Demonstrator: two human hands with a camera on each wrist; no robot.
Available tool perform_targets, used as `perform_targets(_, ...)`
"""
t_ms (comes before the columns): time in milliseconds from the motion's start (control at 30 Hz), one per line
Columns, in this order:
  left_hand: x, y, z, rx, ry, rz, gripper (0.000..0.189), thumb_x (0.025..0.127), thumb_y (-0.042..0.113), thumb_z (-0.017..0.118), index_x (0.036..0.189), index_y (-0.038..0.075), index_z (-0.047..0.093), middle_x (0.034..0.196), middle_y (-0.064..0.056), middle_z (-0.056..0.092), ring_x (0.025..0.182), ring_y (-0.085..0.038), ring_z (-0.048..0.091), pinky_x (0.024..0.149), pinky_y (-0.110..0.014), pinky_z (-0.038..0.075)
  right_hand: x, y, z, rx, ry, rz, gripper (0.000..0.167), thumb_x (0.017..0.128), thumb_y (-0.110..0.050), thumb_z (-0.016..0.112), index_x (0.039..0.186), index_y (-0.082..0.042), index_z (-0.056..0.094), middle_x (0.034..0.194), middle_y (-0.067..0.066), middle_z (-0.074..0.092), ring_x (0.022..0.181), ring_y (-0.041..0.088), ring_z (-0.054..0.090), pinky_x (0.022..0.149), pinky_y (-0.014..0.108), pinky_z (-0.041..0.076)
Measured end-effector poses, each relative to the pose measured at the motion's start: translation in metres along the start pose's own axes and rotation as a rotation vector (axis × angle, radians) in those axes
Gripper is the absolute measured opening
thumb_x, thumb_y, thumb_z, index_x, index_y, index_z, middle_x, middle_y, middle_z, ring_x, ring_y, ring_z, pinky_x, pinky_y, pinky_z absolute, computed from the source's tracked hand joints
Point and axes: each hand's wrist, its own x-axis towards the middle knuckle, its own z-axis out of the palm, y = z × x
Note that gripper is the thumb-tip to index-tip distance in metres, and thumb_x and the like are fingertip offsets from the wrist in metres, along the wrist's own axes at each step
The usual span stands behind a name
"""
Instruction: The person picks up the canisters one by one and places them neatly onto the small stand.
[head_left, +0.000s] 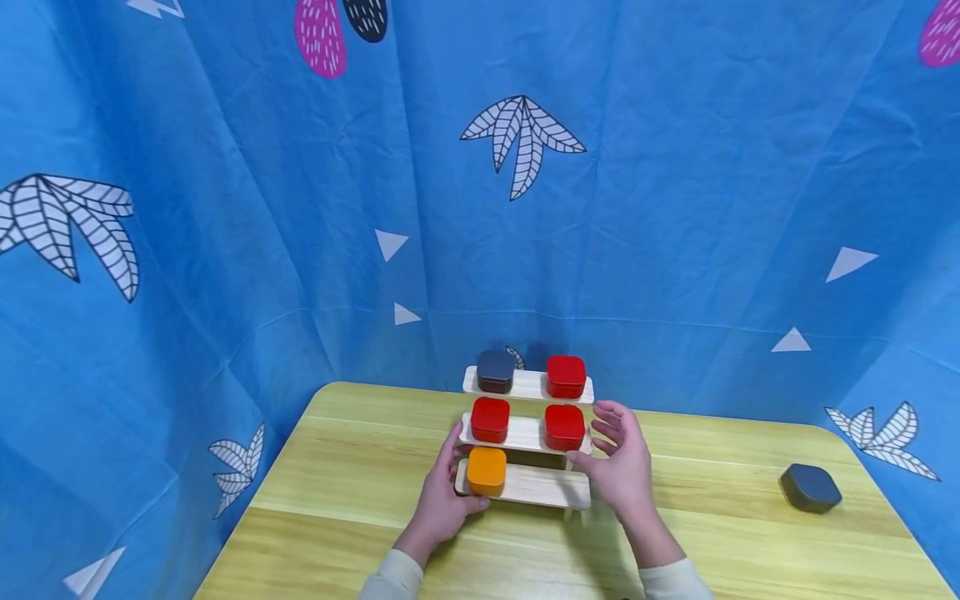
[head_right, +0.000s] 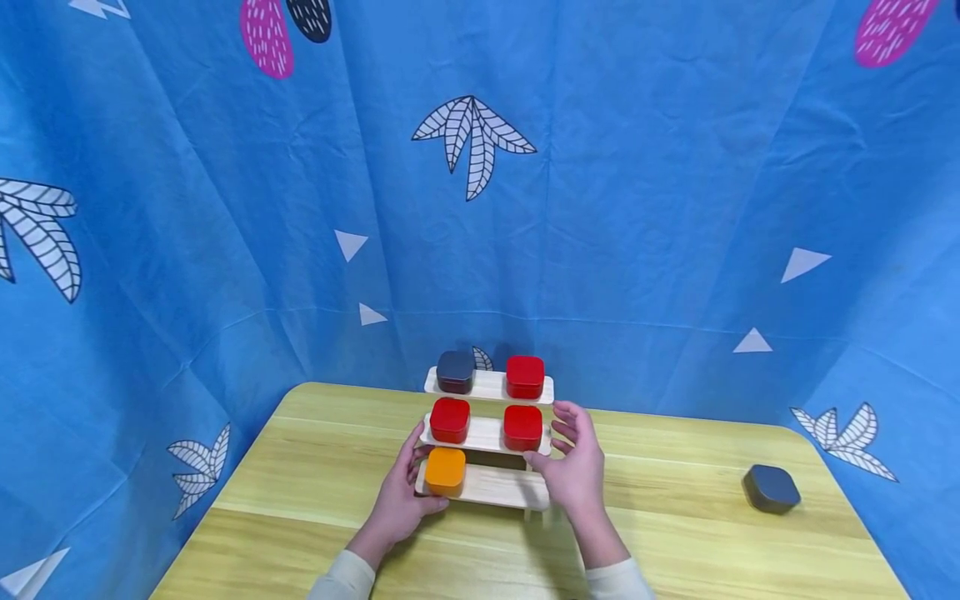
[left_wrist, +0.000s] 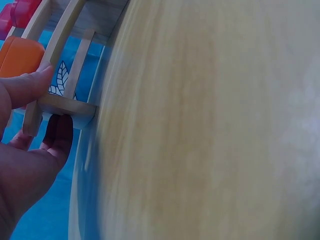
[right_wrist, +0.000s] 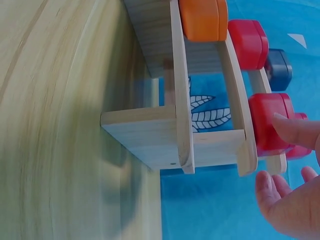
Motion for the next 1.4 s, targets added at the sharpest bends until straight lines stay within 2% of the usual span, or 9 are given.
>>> perform_targets(467,-0.001,0.0,0.001,0.007,0.008,0.001,0.125,0.068,-0.017,0.082,0.156,0.048,0.02,0.142,-0.004,0.048,0.127,-0.031,0.048,0.106,-0.051,0.041,-0.002,0.005,-0.015,0.02,0.033,0.03,0.079,0.067,0.014,0.085,0.135,-0.004,0.048,0.135,0.015,0.055,0.12,0.035,0.055,0.085,0.015,0.049)
perform_targets(667,-0.001,0.0,0.0,0.008,0.017,0.0,0.126,0.068,-0.018,0.081,0.155,0.049,0.02,0.141,-0.004,0.048,0.128,-0.032,0.047,0.106,-0.051,0.04,-0.003,0.006,-0.023,0.026,0.069,0.021,0.078,0.068,0.013,0.085,0.135,-0.002,0.049,0.134,0.017,0.056,0.118,0.036,0.056,0.084,0.015,0.049)
perform_targets(900,-0.001,0.0,0.001,0.004,0.006,0.005,0.126,0.068,-0.018,0.082,0.156,0.049,0.02,0.141,-0.004,0.048,0.126,-0.031,0.048,0.106,-0.051,0.04,-0.004,0.011,-0.034,-0.018,0.111,0.022,0.077,0.07,0.007,0.087,0.136,-0.002,0.049,0.133,0.015,0.057,0.117,0.032,0.056,0.084,0.017,0.049)
perform_targets(1033,-0.008,0.021,0.0,0.006,0.006,0.004,0.12,0.069,-0.019,0.08,0.16,0.033,0.021,0.14,-0.01,0.049,0.126,-0.035,0.048,0.106,-0.055,0.038,-0.004,0.013,-0.039,-0.04,0.134,0.018,0.077,0.071,0.007,0.087,0.137,-0.003,0.049,0.132,0.015,0.057,0.116,0.031,0.056,0.084,0.018,0.049)
perform_targets(1133,-0.01,0.025,0.0,0.0,0.008,-0.001,0.118,0.068,-0.021,0.079,0.16,0.026,0.022,0.141,-0.013,0.048,0.128,-0.038,0.046,0.107,-0.057,0.036,-0.004,0.013,-0.043,-0.051,0.152,0.026,0.076,0.071,0.007,0.087,0.136,-0.003,0.05,0.131,0.014,0.058,0.115,0.031,0.056,0.084,0.018,0.049)
perform_targets(1267,-0.002,0.003,0.0,-0.001,0.012,-0.001,0.124,0.067,-0.02,0.08,0.159,0.036,0.02,0.142,-0.008,0.047,0.13,-0.035,0.045,0.108,-0.055,0.037,-0.004,0.012,-0.048,-0.062,0.178,0.042,0.075,0.071,0.007,0.086,0.136,-0.002,0.05,0.131,0.014,0.058,0.115,0.03,0.055,0.084,0.021,0.049)
perform_targets(1400,0.0,-0.001,0.0,0.001,0.008,0.017,0.124,0.068,-0.017,0.082,0.158,0.041,0.02,0.142,-0.005,0.048,0.131,-0.033,0.044,0.109,-0.058,0.034,-0.004,0.014,-0.055,-0.08,0.214,0.064,0.074,0.072,0.006,0.086,0.136,-0.003,0.05,0.13,0.013,0.058,0.114,0.027,0.055,0.084,0.022,0.049)
